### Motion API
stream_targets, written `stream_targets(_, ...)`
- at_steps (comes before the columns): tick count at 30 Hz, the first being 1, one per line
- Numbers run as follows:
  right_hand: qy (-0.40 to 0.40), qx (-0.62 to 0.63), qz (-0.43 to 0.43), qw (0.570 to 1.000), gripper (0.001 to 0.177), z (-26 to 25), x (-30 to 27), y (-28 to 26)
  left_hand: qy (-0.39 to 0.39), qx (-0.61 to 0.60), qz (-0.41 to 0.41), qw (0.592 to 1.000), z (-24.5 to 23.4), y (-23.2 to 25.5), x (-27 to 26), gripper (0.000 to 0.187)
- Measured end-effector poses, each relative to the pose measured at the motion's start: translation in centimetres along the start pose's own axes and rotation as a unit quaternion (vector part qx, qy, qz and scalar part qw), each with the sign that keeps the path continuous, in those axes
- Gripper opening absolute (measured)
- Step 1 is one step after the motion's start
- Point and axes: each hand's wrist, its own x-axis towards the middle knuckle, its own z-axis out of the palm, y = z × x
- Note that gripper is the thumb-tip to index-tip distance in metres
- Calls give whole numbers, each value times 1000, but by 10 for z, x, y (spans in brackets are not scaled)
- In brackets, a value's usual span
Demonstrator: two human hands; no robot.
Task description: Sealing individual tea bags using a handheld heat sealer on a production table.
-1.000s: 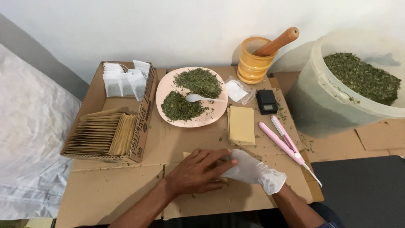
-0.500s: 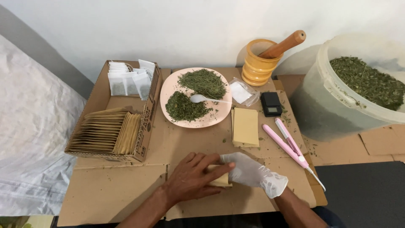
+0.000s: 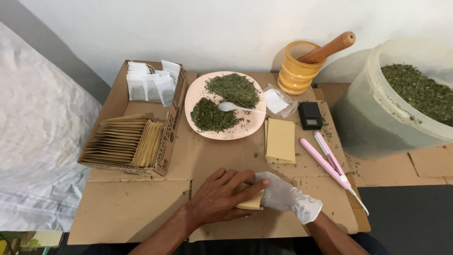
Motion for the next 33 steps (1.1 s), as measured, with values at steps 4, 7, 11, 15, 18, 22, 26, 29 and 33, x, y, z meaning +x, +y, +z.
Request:
stream_targets(4, 18, -14, 3, 1000, 27, 0, 4, -1, -15, -13, -16, 1000, 1, -1, -2, 90)
stream_targets(7, 35, -26, 6, 999, 28, -3, 7, -2, -12, -5, -18, 1000, 11, -3, -6, 112)
stream_targets(11, 59, -35, 14, 998, 30, -3, 5, -3, 25, -8, -26, 999, 6, 4, -1, 88)
stream_targets(15, 82, -48, 19, 995, 31, -4, 5, -11, 39, -8, -33, 999, 6, 7, 2, 83)
stream_targets(18, 94, -60, 22, 993, 33, -6, 5, -17, 51, -7, -52, 997, 10, 9, -3, 80)
stream_targets(22, 111, -75, 28, 991, 35, -12, 3, -24, 85, 8, -64, 994, 22, -6, -12, 77)
stream_targets(26, 181, 48, -1, 982, 35, -22, -12, -36, 64, -22, -163, 984, 19, -23, -24, 84)
stream_targets(29, 262, 175, -40, 948, 34, -42, -19, -18, 105, -50, -216, 969, 26, -35, -29, 92)
stream_targets(33, 287, 281, -33, 915, 34, -40, -28, -3, 108, -81, -244, 960, 26, -32, -26, 98)
